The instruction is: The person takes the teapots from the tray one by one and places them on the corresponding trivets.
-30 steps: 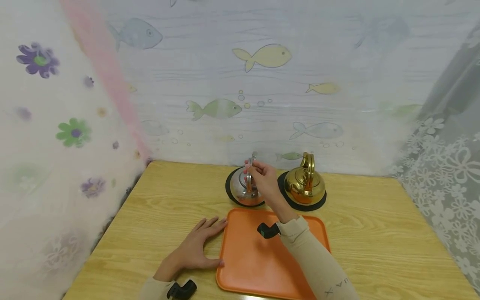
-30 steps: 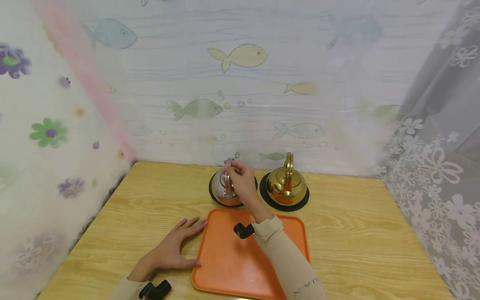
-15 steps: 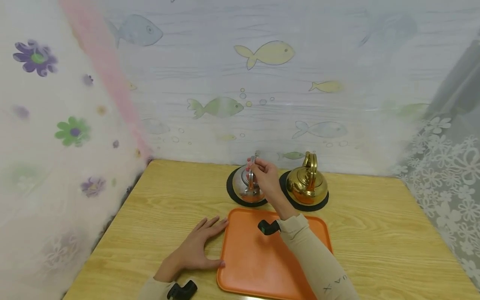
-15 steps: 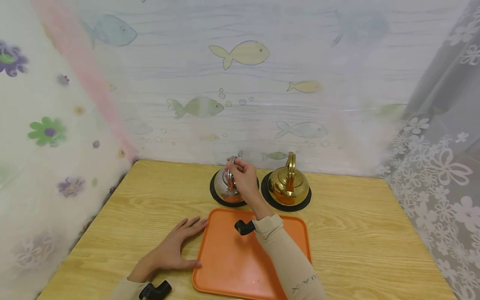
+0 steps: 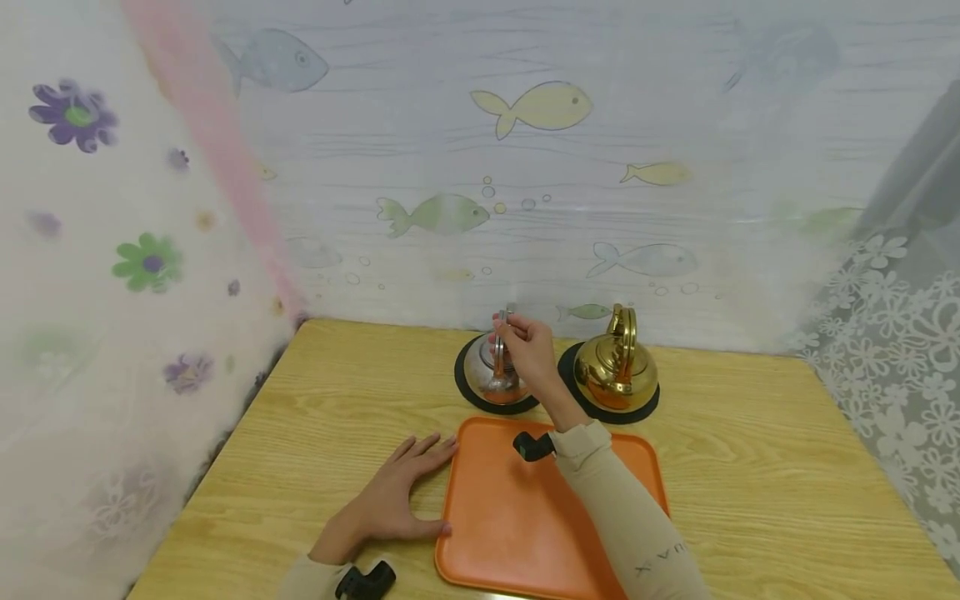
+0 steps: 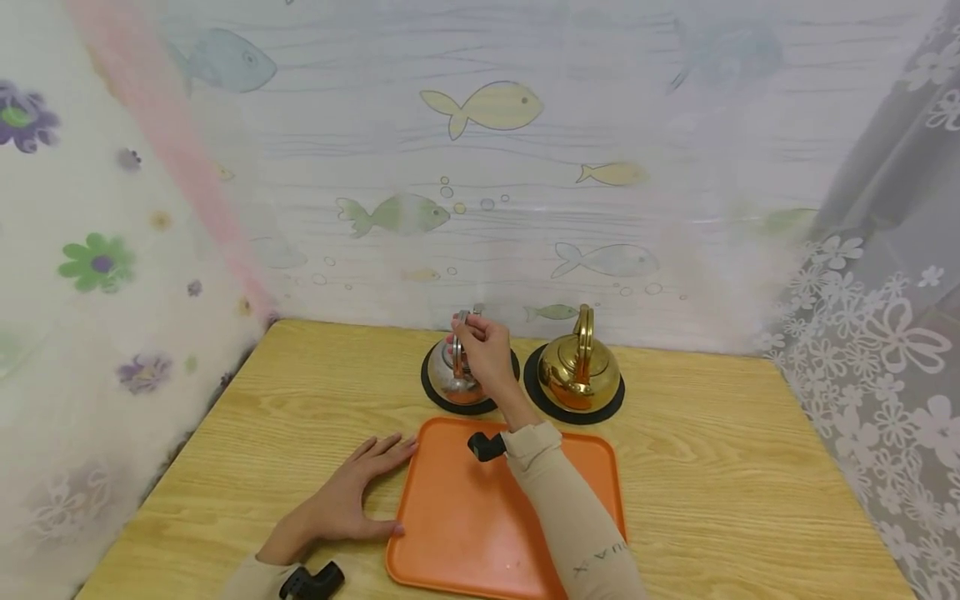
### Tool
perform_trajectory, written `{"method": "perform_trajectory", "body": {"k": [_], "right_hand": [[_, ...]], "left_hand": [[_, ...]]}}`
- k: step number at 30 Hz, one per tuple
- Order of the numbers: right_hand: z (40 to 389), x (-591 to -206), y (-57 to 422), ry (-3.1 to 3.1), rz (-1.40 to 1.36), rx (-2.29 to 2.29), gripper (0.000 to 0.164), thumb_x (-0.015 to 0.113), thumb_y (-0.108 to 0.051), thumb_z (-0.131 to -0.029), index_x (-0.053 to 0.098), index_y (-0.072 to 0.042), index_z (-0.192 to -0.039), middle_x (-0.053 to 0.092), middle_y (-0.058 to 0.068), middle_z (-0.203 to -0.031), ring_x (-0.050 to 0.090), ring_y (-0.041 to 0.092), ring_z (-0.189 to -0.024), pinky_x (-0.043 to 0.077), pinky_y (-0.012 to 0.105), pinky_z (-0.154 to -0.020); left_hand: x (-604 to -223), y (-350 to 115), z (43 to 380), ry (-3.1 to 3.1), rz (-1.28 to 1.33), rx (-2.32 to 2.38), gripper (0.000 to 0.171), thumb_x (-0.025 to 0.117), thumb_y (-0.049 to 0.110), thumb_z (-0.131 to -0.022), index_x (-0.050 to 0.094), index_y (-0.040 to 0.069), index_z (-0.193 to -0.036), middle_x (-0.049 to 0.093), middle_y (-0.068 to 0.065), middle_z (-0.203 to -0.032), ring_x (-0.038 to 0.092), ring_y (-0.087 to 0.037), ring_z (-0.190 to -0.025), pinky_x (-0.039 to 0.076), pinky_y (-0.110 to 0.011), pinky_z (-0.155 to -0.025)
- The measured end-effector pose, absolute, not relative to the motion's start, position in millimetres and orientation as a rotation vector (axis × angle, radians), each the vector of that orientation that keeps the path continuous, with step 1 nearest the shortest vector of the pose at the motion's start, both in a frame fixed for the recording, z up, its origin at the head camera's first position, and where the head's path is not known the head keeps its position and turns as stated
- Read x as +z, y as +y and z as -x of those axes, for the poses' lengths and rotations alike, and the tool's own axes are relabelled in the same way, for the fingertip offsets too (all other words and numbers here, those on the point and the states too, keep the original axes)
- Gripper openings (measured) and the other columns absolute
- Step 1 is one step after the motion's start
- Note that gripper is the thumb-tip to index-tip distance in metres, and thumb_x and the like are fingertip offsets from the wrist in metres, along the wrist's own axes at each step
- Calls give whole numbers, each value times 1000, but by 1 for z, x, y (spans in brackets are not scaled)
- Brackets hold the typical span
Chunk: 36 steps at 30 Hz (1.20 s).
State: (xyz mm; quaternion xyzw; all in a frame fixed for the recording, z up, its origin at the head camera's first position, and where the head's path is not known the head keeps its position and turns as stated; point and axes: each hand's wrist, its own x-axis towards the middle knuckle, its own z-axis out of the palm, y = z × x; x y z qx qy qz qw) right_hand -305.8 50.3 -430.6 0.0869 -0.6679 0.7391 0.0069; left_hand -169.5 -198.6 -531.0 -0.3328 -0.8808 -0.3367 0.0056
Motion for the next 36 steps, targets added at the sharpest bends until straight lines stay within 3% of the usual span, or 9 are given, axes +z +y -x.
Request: {"method": "perform_trajectory", "body": {"k": [5,11,17,23,30,36], "right_hand": [[306,-432,51,-2091,-271,2314,41,59,-18,-104,59,7,-137,67,37,-111,74,34,-91,61,23,-65],[307,-433,50,-2038,-269,2352,36,59,-17,-104,63,6,-131,67,38,-108,75,32,-87,62,25,-67],[306,-434,52,-2015,-268,2359,35,59,-19,-104,66,3,-130,73,25,-96,74,20,-77,62,25,-66],[305,-435,51,-2008,-270,2338,33,59,-17,-104,66,4,-129,74,17,-89,75,28,-78,62,25,-65],[304,-433,49,-2028,-246,2342,36,61,-23,-104,67,3,-128,76,9,-88,75,24,-80,63,28,-68],[299,-432,55,-2234,-308,2090,38,54,-27,-107,67,1,-127,76,16,-97,73,32,-86,63,32,-70]], "left_hand": [[-530,-197,169,-2758,1042,-1060,98,82,60,-75,44,20,-156,44,2,-160,35,-35,-150,18,-62,-120],[-528,-198,169,-2760,1046,-1074,98,82,60,-75,44,19,-156,44,1,-160,35,-37,-150,18,-63,-120],[-529,-197,170,-2748,1056,-1077,98,80,62,-76,44,19,-156,44,0,-159,35,-37,-149,17,-62,-120],[-528,-197,169,-2760,1054,-1082,99,81,62,-75,43,20,-157,44,1,-160,34,-36,-150,16,-62,-120],[-526,-199,169,-2745,1055,-1074,99,82,60,-75,44,19,-156,45,0,-159,35,-38,-149,17,-61,-120],[-527,-198,169,-2741,1060,-1078,99,81,61,-75,44,18,-156,44,-1,-159,35,-39,-149,17,-63,-120]]}}
